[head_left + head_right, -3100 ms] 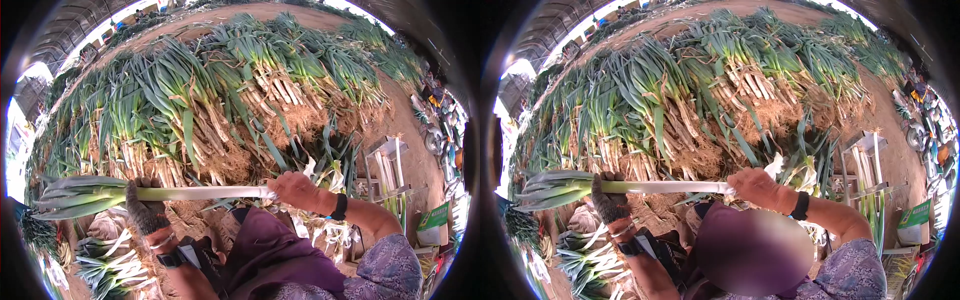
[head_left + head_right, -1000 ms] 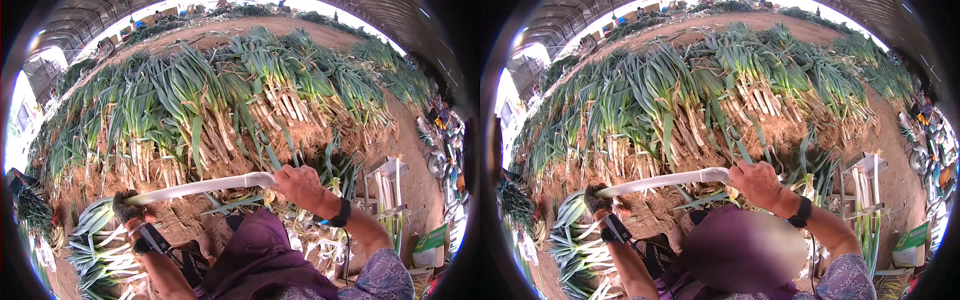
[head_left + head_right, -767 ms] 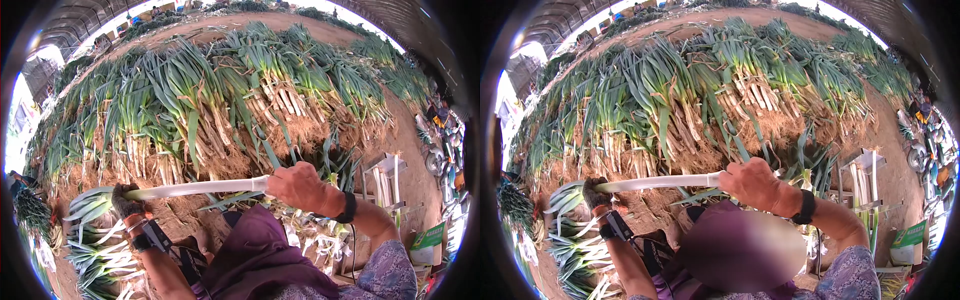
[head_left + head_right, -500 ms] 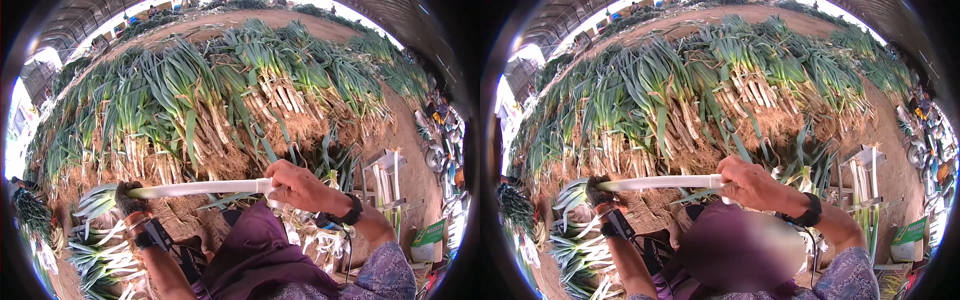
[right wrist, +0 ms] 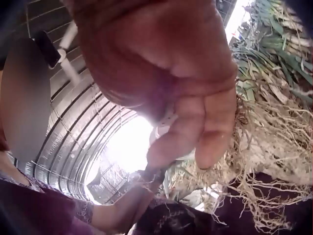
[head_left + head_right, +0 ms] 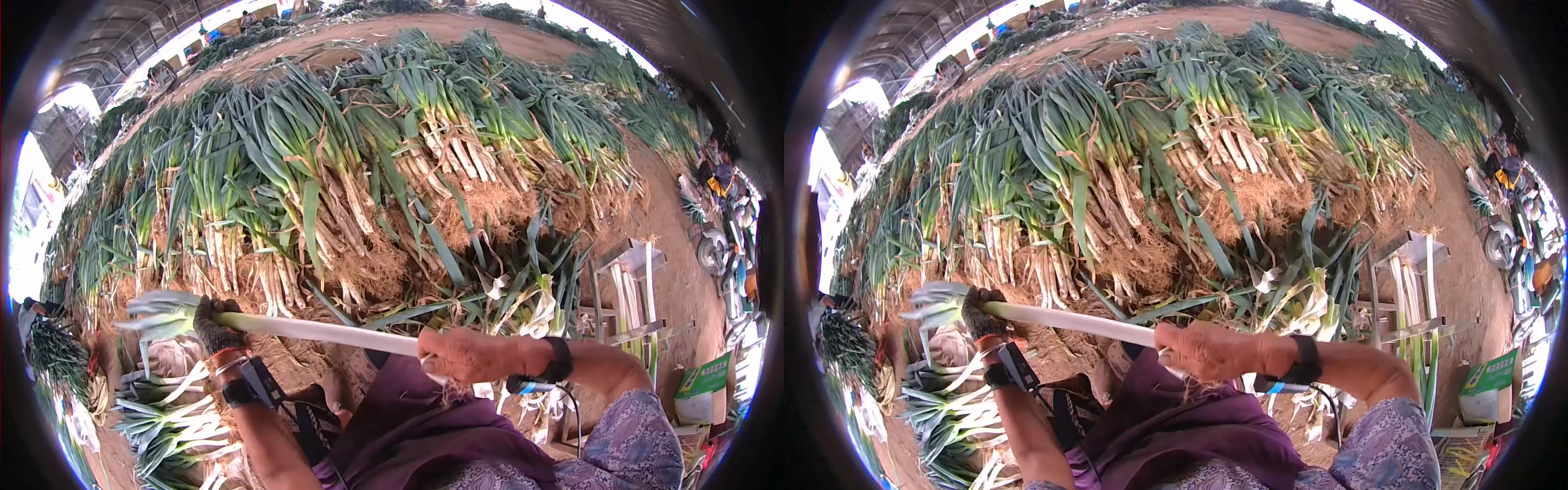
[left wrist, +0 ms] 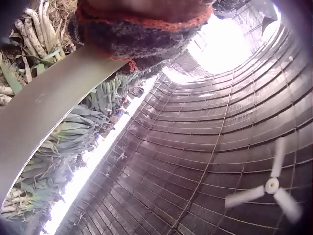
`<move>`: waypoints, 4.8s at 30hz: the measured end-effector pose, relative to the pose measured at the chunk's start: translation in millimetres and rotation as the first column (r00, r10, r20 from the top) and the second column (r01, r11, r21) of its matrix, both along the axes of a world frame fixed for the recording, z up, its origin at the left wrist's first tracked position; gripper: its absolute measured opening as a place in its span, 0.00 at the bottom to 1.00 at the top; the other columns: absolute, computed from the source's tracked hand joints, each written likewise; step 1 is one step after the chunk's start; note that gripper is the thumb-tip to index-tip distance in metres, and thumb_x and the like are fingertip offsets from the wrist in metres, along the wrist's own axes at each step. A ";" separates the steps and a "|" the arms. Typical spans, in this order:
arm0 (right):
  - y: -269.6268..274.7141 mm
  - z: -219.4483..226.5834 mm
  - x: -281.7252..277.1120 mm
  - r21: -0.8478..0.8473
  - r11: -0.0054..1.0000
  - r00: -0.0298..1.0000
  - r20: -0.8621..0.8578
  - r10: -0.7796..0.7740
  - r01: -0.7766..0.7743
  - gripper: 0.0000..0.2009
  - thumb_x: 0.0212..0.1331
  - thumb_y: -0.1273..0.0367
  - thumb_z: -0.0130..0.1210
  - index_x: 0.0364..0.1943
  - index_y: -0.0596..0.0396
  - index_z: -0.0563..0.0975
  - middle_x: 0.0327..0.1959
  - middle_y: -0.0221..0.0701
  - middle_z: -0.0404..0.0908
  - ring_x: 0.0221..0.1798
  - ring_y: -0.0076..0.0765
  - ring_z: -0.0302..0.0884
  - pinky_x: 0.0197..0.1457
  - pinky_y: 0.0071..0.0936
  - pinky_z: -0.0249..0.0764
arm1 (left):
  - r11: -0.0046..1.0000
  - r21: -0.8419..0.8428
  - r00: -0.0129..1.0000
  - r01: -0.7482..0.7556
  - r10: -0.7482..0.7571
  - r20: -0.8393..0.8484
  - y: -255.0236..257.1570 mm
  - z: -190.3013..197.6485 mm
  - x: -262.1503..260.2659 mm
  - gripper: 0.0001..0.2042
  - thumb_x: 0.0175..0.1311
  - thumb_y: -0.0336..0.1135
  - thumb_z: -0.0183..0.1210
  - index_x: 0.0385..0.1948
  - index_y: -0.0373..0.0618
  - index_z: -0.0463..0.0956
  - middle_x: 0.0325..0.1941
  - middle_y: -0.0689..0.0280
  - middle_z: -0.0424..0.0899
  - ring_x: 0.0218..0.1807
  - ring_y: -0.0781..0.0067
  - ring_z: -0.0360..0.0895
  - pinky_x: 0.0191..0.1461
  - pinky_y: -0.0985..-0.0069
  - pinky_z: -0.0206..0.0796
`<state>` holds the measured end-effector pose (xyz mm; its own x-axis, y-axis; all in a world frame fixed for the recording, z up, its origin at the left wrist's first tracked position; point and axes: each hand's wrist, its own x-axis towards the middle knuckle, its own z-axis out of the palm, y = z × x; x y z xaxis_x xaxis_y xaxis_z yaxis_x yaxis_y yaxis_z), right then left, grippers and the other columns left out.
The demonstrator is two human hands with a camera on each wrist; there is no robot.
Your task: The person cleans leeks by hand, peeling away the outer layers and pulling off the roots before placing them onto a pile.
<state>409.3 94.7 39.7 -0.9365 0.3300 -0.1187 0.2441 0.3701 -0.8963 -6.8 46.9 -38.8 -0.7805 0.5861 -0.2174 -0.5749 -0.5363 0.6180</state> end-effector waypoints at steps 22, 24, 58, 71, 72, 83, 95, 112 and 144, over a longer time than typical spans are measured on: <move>8.2 -22.5 140.5 0.857 0.457 0.842 0.052 -0.537 0.239 0.13 0.52 0.65 0.57 0.41 0.52 0.74 0.39 0.32 0.75 0.36 0.37 0.77 0.31 0.30 0.75 | 0.969 0.088 0.972 -0.230 0.223 0.079 -10.0 -27.2 -46.3 0.09 0.53 0.31 0.52 0.16 0.47 0.62 0.15 0.67 0.68 0.18 0.69 0.67 0.28 0.75 0.66; 17.7 -11.7 93.9 0.820 0.400 0.878 -0.235 -0.417 0.410 0.11 0.52 0.67 0.57 0.39 0.52 0.74 0.38 0.30 0.76 0.33 0.34 0.77 0.29 0.27 0.75 | 0.971 0.105 0.976 -0.213 0.208 0.058 -12.5 -20.7 -39.3 0.10 0.54 0.31 0.52 0.16 0.48 0.62 0.15 0.68 0.68 0.18 0.71 0.67 0.28 0.76 0.65; -23.9 -119.1 213.8 0.594 0.764 0.476 0.764 -0.436 -0.253 0.24 0.46 0.58 0.59 0.49 0.48 0.71 0.44 0.37 0.73 0.49 0.39 0.73 0.45 0.42 0.71 | 0.904 0.421 0.993 0.068 -0.019 -0.118 -42.6 2.0 -56.8 0.10 0.56 0.29 0.49 0.15 0.44 0.64 0.14 0.67 0.66 0.20 0.69 0.65 0.31 0.72 0.65; -3.5 -37.5 1.4 -0.838 0.452 0.575 -0.215 -0.790 0.307 0.36 0.50 0.74 0.59 0.62 0.53 0.52 0.56 0.34 0.60 0.29 0.20 0.67 0.27 0.20 0.66 | 0.867 0.469 0.979 0.167 -0.091 -0.180 -29.4 -0.7 -34.5 0.08 0.52 0.27 0.50 0.14 0.45 0.65 0.15 0.68 0.69 0.19 0.72 0.67 0.33 0.73 0.65; -10.1 -37.2 -2.0 -0.888 0.398 0.663 -0.157 -0.732 0.230 0.37 0.51 0.74 0.59 0.63 0.52 0.50 0.58 0.35 0.58 0.32 0.21 0.68 0.30 0.20 0.67 | 0.856 0.485 0.982 0.179 -0.126 -0.141 -30.0 -2.1 -35.8 0.08 0.52 0.27 0.50 0.15 0.45 0.65 0.15 0.68 0.68 0.19 0.73 0.67 0.33 0.73 0.66; -94.3 54.2 277.8 -0.567 0.394 0.126 -0.453 -0.882 0.723 0.17 0.63 0.59 0.47 0.50 0.54 0.67 0.12 0.15 0.59 0.11 0.12 0.53 0.14 0.11 0.59 | 0.958 0.102 0.951 -0.268 0.280 -0.128 -50.0 -28.8 -86.8 0.09 0.55 0.33 0.51 0.16 0.48 0.63 0.14 0.70 0.65 0.19 0.72 0.66 0.29 0.76 0.64; 3.2 -80.1 110.7 0.579 0.605 0.773 -0.069 -0.631 0.546 0.10 0.53 0.68 0.54 0.37 0.57 0.76 0.20 0.40 0.76 0.25 0.48 0.76 0.29 0.35 0.70 | 0.541 0.821 0.975 0.183 0.003 -0.220 -63.6 41.7 -16.5 0.17 0.51 0.24 0.50 0.46 0.36 0.68 0.18 0.73 0.62 0.19 0.81 0.62 0.27 0.79 0.60; 1.7 -67.4 9.2 -0.055 0.817 0.819 0.000 -0.574 0.573 0.12 0.54 0.69 0.57 0.38 0.59 0.69 0.29 0.27 0.74 0.32 0.18 0.71 0.34 0.18 0.70 | 0.472 0.815 0.921 0.336 0.014 -0.389 -66.1 82.5 31.8 0.14 0.56 0.34 0.55 0.43 0.41 0.68 0.18 0.72 0.67 0.20 0.79 0.65 0.28 0.77 0.62; 255.0 -249.2 -175.1 0.351 0.770 0.713 0.304 -0.632 0.533 0.28 0.60 0.56 0.48 0.60 0.58 0.59 0.48 0.36 0.74 0.50 0.43 0.72 0.50 0.37 0.69 | 0.949 0.203 0.967 0.240 -0.252 0.038 -37.2 66.8 56.6 0.12 0.57 0.37 0.55 0.42 0.46 0.76 0.37 0.67 0.80 0.37 0.68 0.76 0.48 0.58 0.69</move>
